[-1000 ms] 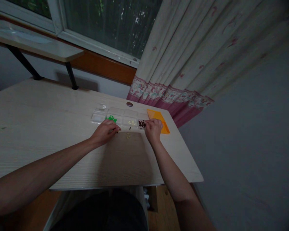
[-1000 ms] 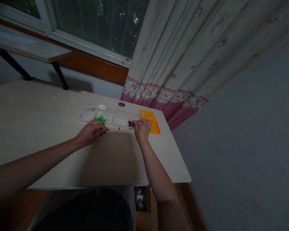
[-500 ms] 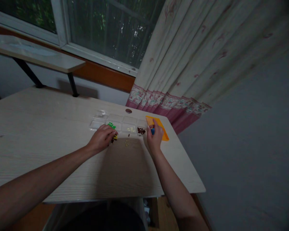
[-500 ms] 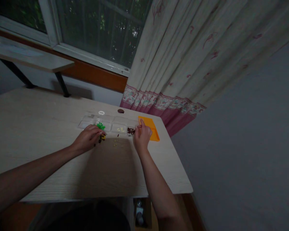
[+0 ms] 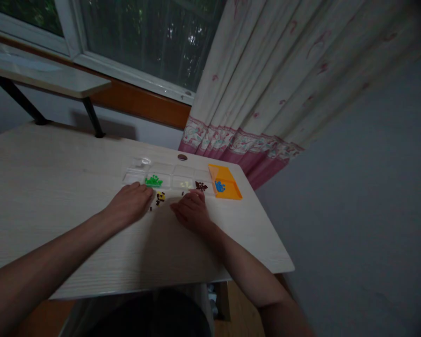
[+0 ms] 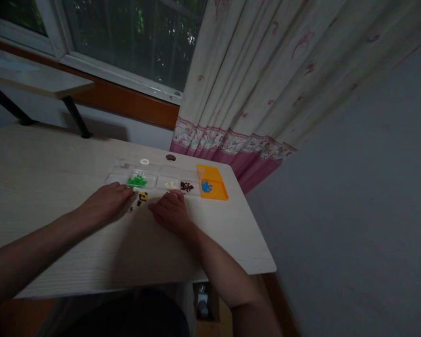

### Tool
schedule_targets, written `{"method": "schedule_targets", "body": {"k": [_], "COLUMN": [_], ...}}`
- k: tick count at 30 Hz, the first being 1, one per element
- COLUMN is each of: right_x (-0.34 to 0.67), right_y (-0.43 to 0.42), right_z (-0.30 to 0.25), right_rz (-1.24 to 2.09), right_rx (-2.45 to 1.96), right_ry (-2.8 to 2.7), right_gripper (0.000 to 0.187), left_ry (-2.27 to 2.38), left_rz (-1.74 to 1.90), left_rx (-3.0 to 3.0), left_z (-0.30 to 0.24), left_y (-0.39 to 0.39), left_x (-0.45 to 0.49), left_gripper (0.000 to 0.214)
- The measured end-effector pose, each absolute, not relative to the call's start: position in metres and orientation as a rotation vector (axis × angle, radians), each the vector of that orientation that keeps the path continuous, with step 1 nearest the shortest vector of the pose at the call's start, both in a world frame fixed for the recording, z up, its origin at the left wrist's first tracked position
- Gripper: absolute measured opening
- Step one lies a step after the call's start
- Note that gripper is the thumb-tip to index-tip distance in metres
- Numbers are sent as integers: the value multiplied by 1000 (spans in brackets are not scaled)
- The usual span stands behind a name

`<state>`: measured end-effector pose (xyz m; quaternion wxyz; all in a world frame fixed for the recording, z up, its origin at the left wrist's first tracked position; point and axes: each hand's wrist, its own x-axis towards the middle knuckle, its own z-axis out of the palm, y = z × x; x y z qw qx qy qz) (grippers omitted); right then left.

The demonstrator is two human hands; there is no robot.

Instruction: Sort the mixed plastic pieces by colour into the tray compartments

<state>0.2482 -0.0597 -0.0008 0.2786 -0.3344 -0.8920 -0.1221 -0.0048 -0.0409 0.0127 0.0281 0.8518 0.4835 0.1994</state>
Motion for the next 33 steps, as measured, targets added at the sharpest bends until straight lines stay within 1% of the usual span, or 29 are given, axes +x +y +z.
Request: {"method": "schedule_targets", "body": {"k": [4,8,13,17,24,29,31,33], "right_x": [247,250,251,252,250,251,251,252], "right_y": [-54,-50,-47,-47,-49,-48,-47,-46], "right_z": [-8,-5,-4,-1,6,5,4,4], "right_rz": [-326,-326,-311,-286,-275,-274,-276,-280], "right_rx": [-858,-946,-1014,-1046,-1095,-1112,-1105,-1090], "right_ry": [-2375,-2309,-2331,-2332,-2332,-2336,-2325,-2321], "right_gripper": [13,13,17,18,22,23,22,22], "left_ry": [1546,1576,1539,1503,1554,1449,1427,1423], "left_rz": [523,374,362,292,155,372,374,287], "left_rx": [2621,2671,2755,2787,2761,2702,2723,2791], "left_z": [12,2,-10,-5,6,1,1,3], "left_y": [-44,-48,-47,-46,-43,-35,-33,-32], "left_x": [-9,-4,-3,-1,8,4,4,7], "left_gripper": [31,38,33,29,37,35,31,29]}}
